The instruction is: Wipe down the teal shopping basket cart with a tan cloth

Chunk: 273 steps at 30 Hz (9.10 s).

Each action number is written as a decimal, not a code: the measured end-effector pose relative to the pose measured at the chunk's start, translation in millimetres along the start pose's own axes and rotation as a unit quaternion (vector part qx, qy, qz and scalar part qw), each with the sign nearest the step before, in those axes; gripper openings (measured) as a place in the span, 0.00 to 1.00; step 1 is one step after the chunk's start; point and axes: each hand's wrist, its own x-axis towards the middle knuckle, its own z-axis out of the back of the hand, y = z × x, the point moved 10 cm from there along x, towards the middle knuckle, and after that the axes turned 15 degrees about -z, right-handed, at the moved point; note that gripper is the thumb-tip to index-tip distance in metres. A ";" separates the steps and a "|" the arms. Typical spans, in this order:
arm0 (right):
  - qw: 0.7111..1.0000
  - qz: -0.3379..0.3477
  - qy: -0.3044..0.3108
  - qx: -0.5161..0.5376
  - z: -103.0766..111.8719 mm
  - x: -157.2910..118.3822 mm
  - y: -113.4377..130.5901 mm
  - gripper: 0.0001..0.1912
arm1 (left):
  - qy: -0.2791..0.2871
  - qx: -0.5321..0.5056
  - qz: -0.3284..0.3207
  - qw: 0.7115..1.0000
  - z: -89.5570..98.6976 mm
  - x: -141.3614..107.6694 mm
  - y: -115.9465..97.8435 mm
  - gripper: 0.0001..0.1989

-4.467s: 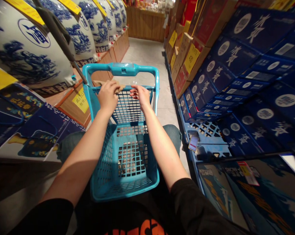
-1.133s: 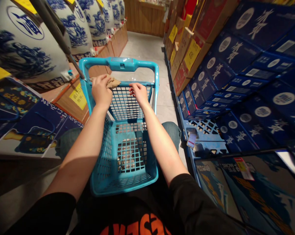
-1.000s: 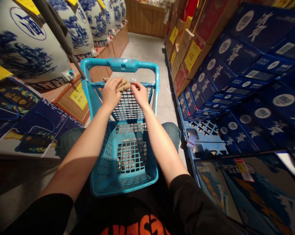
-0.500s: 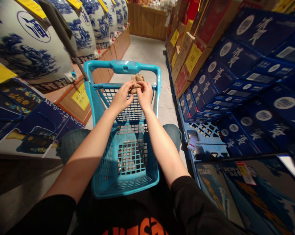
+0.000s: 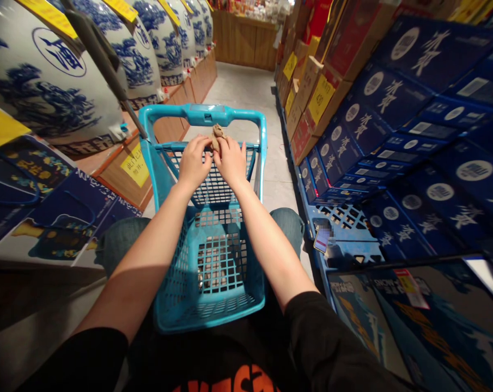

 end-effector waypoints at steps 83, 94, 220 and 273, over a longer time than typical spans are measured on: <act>0.994 -0.094 -0.060 0.022 14.0 18.0 -39.2 0.19 | -0.038 0.032 0.022 0.999 16.1 -0.8 14.6 0.19; 0.999 0.005 0.036 0.026 0.8 0.9 -1.7 0.27 | -0.024 0.016 0.032 0.999 14.2 -1.4 14.4 0.20; 0.980 0.055 -0.005 0.191 -12.6 10.8 -26.6 0.21 | -0.096 0.044 0.143 0.984 51.0 -9.5 26.4 0.19; 0.992 0.014 0.019 0.122 -13.5 7.5 2.1 0.27 | -0.030 -0.069 0.060 0.995 8.3 0.4 2.8 0.36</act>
